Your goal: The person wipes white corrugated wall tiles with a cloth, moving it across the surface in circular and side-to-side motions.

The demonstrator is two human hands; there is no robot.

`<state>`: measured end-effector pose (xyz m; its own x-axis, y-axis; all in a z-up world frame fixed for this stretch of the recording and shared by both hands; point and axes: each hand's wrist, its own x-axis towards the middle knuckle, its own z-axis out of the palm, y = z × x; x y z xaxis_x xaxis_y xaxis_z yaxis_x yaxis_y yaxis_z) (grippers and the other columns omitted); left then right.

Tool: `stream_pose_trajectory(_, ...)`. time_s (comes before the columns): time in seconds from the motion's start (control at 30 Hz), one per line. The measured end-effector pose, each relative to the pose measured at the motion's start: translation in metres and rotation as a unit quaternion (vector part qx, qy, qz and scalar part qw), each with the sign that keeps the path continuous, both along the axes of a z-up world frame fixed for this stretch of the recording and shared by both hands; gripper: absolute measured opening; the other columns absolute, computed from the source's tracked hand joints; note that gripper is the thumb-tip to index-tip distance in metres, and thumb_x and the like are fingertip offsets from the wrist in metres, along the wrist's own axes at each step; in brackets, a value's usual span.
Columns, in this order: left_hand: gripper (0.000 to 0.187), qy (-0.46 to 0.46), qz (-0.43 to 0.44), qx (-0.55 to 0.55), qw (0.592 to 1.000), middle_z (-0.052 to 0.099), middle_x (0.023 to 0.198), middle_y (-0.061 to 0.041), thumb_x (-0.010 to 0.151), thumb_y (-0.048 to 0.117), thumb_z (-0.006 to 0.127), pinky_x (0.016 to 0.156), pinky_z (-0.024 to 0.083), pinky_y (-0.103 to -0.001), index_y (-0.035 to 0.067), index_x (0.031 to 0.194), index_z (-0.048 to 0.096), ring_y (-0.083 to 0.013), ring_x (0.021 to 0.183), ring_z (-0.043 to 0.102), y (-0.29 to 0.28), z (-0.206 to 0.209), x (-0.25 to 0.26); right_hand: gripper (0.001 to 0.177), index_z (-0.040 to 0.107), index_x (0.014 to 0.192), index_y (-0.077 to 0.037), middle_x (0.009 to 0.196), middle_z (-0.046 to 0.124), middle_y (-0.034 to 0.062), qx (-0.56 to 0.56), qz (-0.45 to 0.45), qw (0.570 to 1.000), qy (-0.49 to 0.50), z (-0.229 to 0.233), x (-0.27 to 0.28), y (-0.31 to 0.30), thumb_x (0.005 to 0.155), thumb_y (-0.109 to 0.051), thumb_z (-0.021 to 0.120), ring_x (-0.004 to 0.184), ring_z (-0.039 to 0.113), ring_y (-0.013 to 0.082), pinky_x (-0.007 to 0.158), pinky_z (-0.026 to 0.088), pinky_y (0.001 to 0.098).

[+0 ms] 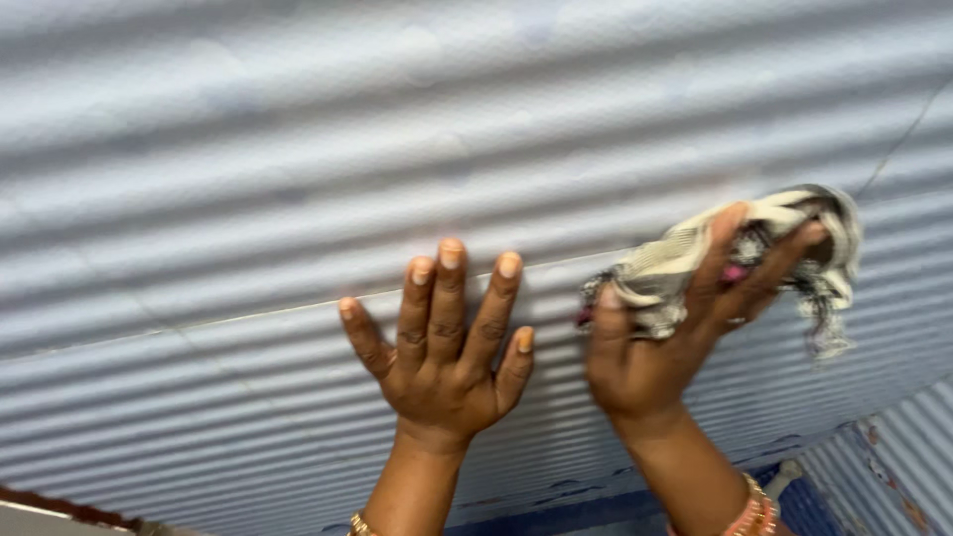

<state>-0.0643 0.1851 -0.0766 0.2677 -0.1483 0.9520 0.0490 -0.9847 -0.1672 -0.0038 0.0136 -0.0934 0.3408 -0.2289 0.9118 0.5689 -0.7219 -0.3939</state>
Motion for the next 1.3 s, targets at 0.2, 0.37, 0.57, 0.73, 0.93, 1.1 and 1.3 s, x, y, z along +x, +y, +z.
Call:
stream_pose_trajectory(0.2,0.054,0.020,-0.045,-0.017,0.999,0.031,0.168,-0.001,0.110,0.047,0.026,0.130,-0.004,-0.053,0.033,0.156,0.049,-0.0159,0.157,0.022,0.003,0.004,-0.010,0.082,0.023,0.167,-0.018,0.176,-0.004,0.0167,-0.082,0.022,0.996,0.000,0.011,-0.029,0.042,0.102,-0.065,0.037,0.161,-0.005,0.0355,0.126,0.003,0.0612)
stream_pose_trajectory(0.37,0.044,0.069,-0.111,-0.028,0.991,0.031,0.169,-0.001,0.111,0.040,0.042,0.131,-0.005,-0.052,0.033,0.154,0.050,-0.0159,0.158,0.022,0.009,0.010,-0.024,0.084,0.017,0.164,-0.019,0.170,-0.001,0.0196,-0.066,0.012,0.998,-0.018,0.024,-0.012,0.005,0.099,-0.066,0.039,0.158,0.003,0.0348,0.128,0.015,0.0564)
stream_pose_trajectory(0.57,0.052,-0.018,-0.032,-0.109,0.993,0.024,0.165,-0.005,0.103,0.049,0.043,0.128,-0.014,-0.057,0.029,0.151,0.046,-0.0248,0.158,0.012,0.072,0.052,-0.031,0.062,0.008,0.162,-0.009,0.164,0.022,0.0219,-0.008,0.035,0.998,-0.060,0.043,0.011,-0.058,0.121,-0.045,0.038,0.152,0.024,0.0273,0.130,0.023,0.0461)
stream_pose_trajectory(0.73,0.055,-0.006,-0.004,-0.095,0.995,0.025,0.164,-0.012,0.105,0.055,0.041,0.126,-0.009,-0.056,0.030,0.152,0.050,-0.0313,0.155,0.011,0.080,0.063,-0.029,0.057,0.018,0.156,0.000,0.157,0.034,0.0204,0.107,0.071,0.992,-0.011,0.056,0.010,-0.039,0.114,-0.035,0.034,0.152,0.038,0.0297,0.129,0.031,0.0422)
stream_pose_trajectory(0.93,0.057,-0.002,-0.007,-0.076,0.997,0.024,0.164,-0.013,0.105,0.058,0.036,0.126,-0.009,-0.057,0.030,0.151,0.055,-0.0324,0.155,0.010,0.083,0.058,-0.029,0.065,0.000,0.167,-0.012,0.170,0.003,0.0143,0.012,-0.026,0.999,-0.034,0.048,-0.010,0.034,0.119,-0.035,0.039,0.160,0.005,0.0294,0.136,0.007,0.0416)
stream_pose_trajectory(1.1,0.056,-0.009,-0.053,-0.076,0.996,0.023,0.167,-0.014,0.111,0.057,0.030,0.127,-0.010,-0.057,0.029,0.154,0.054,-0.0320,0.158,0.009,0.084,0.057,-0.033,0.077,0.009,0.166,-0.023,0.172,-0.008,0.0156,-0.034,0.049,0.996,-0.067,0.058,-0.044,0.106,0.108,-0.058,0.046,0.159,-0.003,0.0359,0.133,0.008,0.0530)
stream_pose_trajectory(1.3,0.059,-0.012,-0.107,-0.081,0.991,0.037,0.164,-0.007,0.106,0.051,0.028,0.128,-0.008,-0.057,0.025,0.150,0.057,-0.0292,0.158,0.016,0.086,0.061,-0.039,0.077,0.032,0.159,-0.023,0.172,-0.001,0.0179,-0.200,0.041,0.978,-0.045,0.088,-0.056,0.111,0.095,-0.063,0.045,0.161,0.000,0.0397,0.132,0.007,0.0619)
